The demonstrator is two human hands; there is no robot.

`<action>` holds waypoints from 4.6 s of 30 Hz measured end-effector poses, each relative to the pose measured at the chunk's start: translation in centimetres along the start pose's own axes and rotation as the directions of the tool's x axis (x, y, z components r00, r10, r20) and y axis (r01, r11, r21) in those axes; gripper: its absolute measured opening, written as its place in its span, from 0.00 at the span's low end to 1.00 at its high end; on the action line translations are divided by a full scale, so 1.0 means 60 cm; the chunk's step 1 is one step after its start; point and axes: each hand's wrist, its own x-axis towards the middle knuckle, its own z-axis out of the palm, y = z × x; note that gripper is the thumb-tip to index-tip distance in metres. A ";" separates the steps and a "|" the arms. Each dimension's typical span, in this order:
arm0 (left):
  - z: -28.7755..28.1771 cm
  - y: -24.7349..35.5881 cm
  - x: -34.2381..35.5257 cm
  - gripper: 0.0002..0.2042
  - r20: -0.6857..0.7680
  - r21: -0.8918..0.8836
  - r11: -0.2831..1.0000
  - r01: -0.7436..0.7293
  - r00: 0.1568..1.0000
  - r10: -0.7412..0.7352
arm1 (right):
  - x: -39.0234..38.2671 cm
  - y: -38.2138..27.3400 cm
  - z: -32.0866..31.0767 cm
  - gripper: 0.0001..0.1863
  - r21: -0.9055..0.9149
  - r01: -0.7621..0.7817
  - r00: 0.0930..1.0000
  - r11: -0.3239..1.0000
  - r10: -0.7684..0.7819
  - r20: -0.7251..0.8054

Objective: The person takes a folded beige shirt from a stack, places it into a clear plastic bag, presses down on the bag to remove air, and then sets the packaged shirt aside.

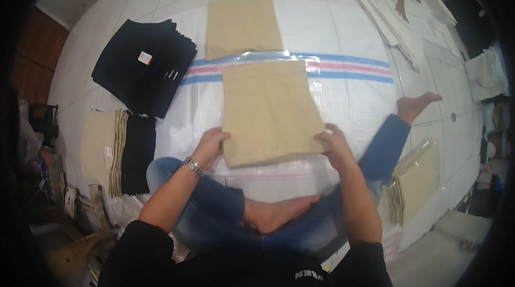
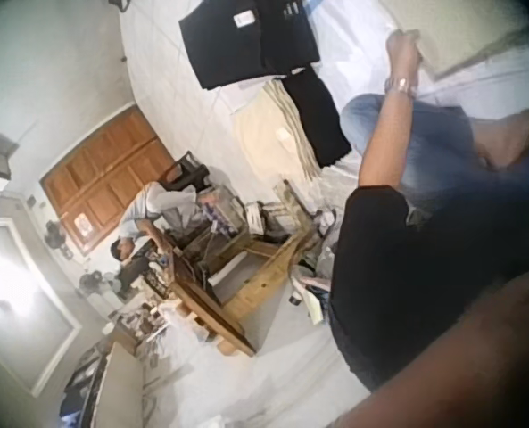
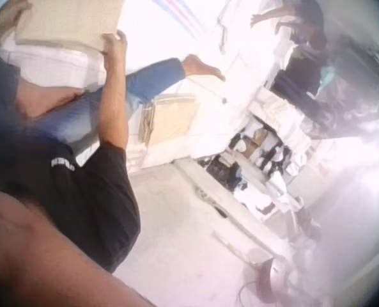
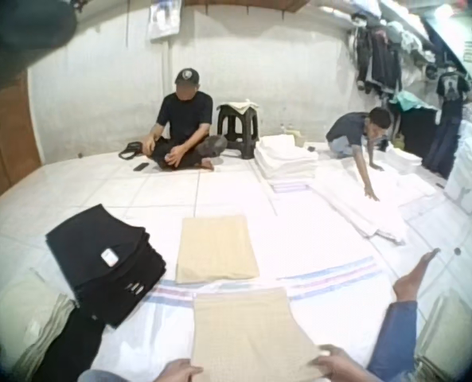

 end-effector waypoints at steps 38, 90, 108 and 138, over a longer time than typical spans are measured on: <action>0.030 0.095 0.271 0.17 -0.269 0.412 0.851 -0.326 0.849 0.456 | -0.028 0.078 0.031 0.09 -0.548 0.540 0.811 0.639 -0.568 0.138; 0.136 0.182 -0.341 0.12 0.226 0.187 0.048 -0.981 0.090 0.970 | -0.239 -0.032 0.069 0.17 0.074 0.935 0.354 0.347 -0.923 -0.150; 0.214 0.351 -0.232 0.28 0.666 0.217 -0.195 -0.957 0.000 0.746 | -0.364 -0.082 0.025 0.36 -0.055 0.555 0.759 0.830 -0.478 0.442; 0.095 -0.030 0.081 0.10 0.433 0.633 0.395 -0.666 0.728 0.532 | -0.182 0.192 0.039 0.42 0.128 -0.106 0.912 0.986 0.045 0.408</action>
